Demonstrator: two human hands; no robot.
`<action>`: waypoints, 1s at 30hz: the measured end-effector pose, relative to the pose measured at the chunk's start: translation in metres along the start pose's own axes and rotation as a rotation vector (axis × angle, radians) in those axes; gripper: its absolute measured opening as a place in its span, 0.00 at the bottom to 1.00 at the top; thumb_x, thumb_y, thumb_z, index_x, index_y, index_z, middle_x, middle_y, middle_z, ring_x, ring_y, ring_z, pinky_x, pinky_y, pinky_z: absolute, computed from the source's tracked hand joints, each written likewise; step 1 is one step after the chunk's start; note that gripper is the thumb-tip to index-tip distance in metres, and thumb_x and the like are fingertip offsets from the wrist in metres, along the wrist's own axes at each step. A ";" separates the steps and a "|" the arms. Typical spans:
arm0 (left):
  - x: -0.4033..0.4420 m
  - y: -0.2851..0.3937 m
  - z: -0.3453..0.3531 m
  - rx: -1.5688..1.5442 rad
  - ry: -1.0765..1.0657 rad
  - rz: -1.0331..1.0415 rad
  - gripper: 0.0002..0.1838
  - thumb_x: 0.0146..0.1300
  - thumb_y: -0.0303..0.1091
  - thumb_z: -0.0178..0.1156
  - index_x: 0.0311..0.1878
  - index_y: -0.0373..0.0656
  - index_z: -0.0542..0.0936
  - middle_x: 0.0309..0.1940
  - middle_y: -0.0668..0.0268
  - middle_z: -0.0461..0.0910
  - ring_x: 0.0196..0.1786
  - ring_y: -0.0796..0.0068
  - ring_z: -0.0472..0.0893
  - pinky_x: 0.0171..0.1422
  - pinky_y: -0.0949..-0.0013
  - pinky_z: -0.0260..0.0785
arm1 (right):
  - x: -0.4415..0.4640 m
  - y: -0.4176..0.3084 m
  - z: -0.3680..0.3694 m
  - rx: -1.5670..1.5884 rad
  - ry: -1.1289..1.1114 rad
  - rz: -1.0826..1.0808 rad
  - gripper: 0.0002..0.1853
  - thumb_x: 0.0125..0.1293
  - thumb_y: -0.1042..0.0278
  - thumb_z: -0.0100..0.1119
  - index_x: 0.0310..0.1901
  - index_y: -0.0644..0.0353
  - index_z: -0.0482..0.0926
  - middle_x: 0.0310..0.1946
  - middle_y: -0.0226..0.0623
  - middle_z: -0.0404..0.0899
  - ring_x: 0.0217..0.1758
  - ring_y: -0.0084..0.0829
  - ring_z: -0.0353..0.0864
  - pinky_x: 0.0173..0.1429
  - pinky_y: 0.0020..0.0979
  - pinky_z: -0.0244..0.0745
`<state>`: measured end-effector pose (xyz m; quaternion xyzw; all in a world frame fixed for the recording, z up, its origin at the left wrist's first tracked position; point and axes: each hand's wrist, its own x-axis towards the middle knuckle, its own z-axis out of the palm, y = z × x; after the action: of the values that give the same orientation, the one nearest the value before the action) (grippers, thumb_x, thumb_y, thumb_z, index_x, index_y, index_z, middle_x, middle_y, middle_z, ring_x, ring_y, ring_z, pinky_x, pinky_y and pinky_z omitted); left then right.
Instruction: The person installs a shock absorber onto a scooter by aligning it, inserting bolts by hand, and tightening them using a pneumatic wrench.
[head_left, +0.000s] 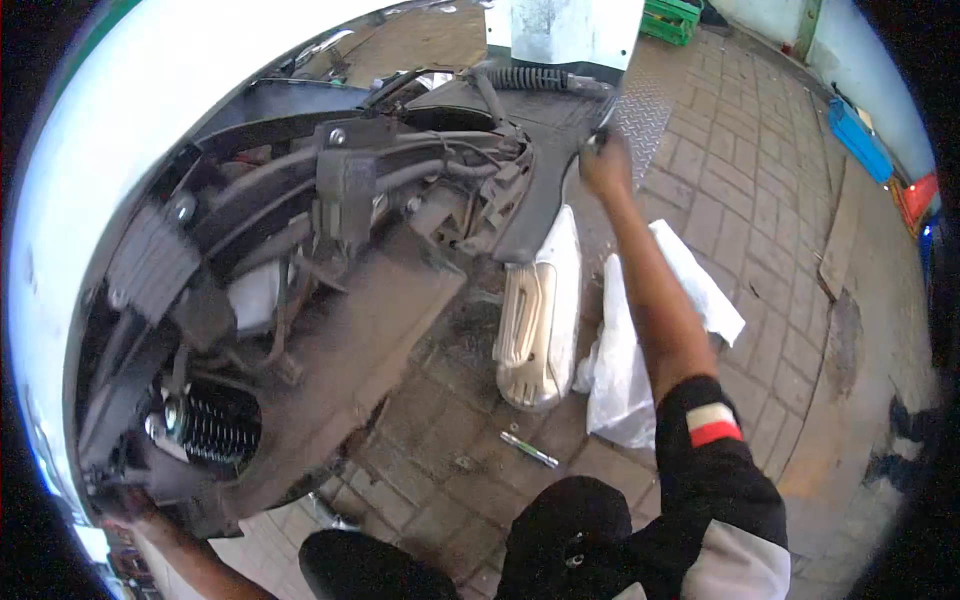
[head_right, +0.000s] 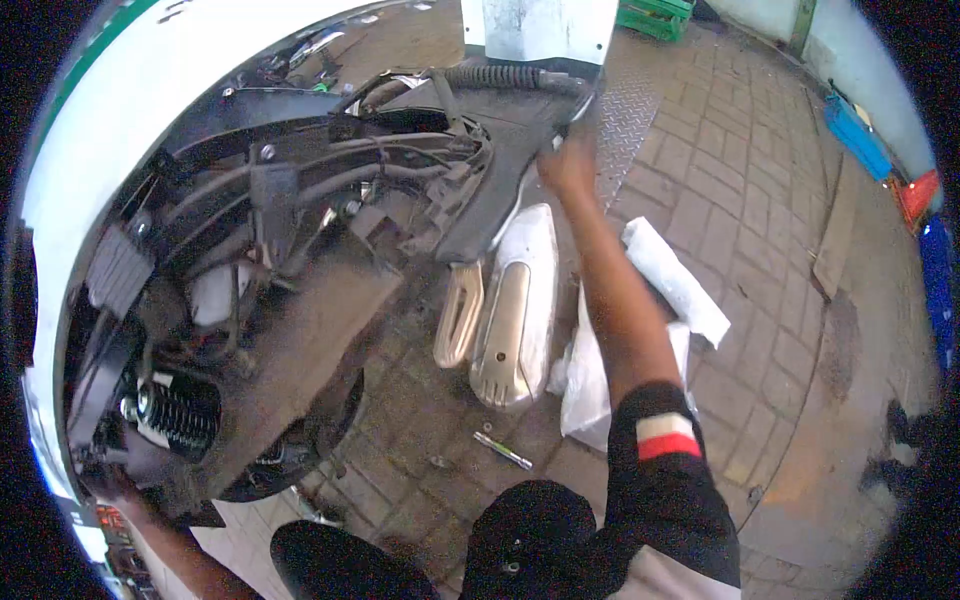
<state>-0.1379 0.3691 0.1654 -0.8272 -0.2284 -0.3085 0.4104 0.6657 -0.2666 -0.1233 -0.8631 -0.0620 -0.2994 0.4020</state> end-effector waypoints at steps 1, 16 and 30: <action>-0.010 -0.004 -0.008 -0.161 -0.002 -0.099 0.26 0.71 0.49 0.46 0.64 0.43 0.69 0.60 0.60 0.73 0.62 0.65 0.73 0.68 0.58 0.63 | 0.045 0.007 0.023 -0.271 -0.308 -0.008 0.25 0.66 0.50 0.52 0.52 0.65 0.77 0.52 0.58 0.77 0.57 0.54 0.75 0.67 0.46 0.62; 0.043 0.216 -0.154 -2.101 0.164 -0.868 0.29 0.70 0.51 0.47 0.66 0.40 0.66 0.61 0.56 0.71 0.63 0.59 0.71 0.67 0.53 0.65 | 0.180 0.060 0.178 -0.376 -0.211 -0.612 0.23 0.69 0.52 0.45 0.60 0.53 0.74 0.60 0.47 0.72 0.63 0.51 0.70 0.63 0.47 0.69; 0.138 0.265 -0.157 -2.682 0.293 -0.425 0.25 0.73 0.47 0.42 0.63 0.38 0.70 0.58 0.54 0.75 0.63 0.57 0.72 0.71 0.54 0.61 | 0.176 0.006 0.160 -0.264 -0.232 -0.485 0.20 0.71 0.55 0.46 0.57 0.58 0.73 0.55 0.47 0.74 0.57 0.48 0.73 0.58 0.43 0.71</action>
<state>0.0761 0.1096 0.1933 -0.4958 0.1671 -0.4317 -0.7347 0.8854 -0.1773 -0.1076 -0.8963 -0.2725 -0.2915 0.1933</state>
